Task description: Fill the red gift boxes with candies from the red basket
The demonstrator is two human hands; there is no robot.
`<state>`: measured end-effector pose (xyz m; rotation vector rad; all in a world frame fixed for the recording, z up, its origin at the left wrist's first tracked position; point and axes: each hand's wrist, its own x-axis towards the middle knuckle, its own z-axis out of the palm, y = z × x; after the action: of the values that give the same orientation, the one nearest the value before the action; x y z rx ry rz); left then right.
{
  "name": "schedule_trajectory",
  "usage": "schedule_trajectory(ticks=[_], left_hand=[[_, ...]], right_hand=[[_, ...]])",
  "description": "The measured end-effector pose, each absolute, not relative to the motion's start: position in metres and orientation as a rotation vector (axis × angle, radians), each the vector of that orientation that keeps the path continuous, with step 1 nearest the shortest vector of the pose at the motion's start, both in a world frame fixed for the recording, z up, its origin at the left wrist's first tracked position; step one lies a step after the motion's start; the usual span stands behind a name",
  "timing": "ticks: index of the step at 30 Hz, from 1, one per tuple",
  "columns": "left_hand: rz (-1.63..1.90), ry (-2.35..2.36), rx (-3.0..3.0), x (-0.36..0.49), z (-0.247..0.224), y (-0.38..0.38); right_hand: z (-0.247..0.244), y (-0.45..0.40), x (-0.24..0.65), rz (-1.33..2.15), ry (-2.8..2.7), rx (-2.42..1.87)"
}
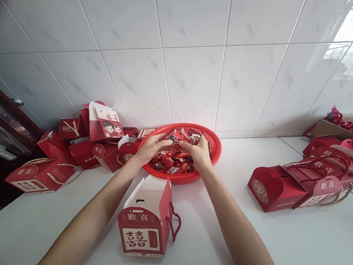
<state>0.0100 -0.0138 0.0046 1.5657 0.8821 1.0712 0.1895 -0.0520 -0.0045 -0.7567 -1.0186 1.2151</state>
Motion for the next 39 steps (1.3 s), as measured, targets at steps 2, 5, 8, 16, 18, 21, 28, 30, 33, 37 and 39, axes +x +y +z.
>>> schedule_trajectory(ticks=[2, 5, 8, 16, 18, 21, 28, 30, 33, 37, 39], left_hand=[[1.089, 0.867, 1.509, 0.0108, 0.0057, -0.0143], [1.107, 0.861, 1.511, 0.0105, 0.0056, -0.0141], [1.15, 0.832, 1.554, 0.009, 0.0039, -0.0134], [1.211, 0.832, 1.621, 0.0076, 0.0024, -0.0128], [1.2, 0.831, 1.637, 0.0075, 0.0023, -0.0127], [1.186, 0.813, 1.642, 0.0073, 0.0018, -0.0122], [1.207, 0.842, 1.655, 0.0069, 0.001, -0.0125], [1.197, 0.853, 1.663, 0.0071, 0.001, -0.0127], [1.181, 0.843, 1.66, 0.0075, 0.0006, -0.0121], [1.171, 0.819, 1.611, 0.0083, -0.0002, -0.0111], [1.151, 0.826, 1.595, 0.0088, -0.001, -0.0112]], right_hand=[[-0.0047, -0.0518, 0.1897, 1.244, -1.047, -0.77], [-0.0049, -0.0517, 0.1896, 1.279, -1.085, -0.77], [-0.0061, -0.0509, 0.1895, 1.285, -1.074, -0.777], [-0.0093, -0.0496, 0.1881, 1.375, -1.037, -0.779], [-0.0094, -0.0501, 0.1877, 1.348, -1.039, -0.763], [-0.0095, -0.0504, 0.1877, 1.336, -1.053, -0.753], [-0.0093, -0.0496, 0.1879, 1.369, -1.045, -0.822], [-0.0093, -0.0492, 0.1878, 1.382, -1.058, -0.821], [-0.0098, -0.0486, 0.1876, 1.39, -1.069, -0.814], [-0.0104, -0.0495, 0.1872, 1.339, -1.064, -0.793], [-0.0097, -0.0508, 0.1868, 1.317, -1.075, -0.792]])
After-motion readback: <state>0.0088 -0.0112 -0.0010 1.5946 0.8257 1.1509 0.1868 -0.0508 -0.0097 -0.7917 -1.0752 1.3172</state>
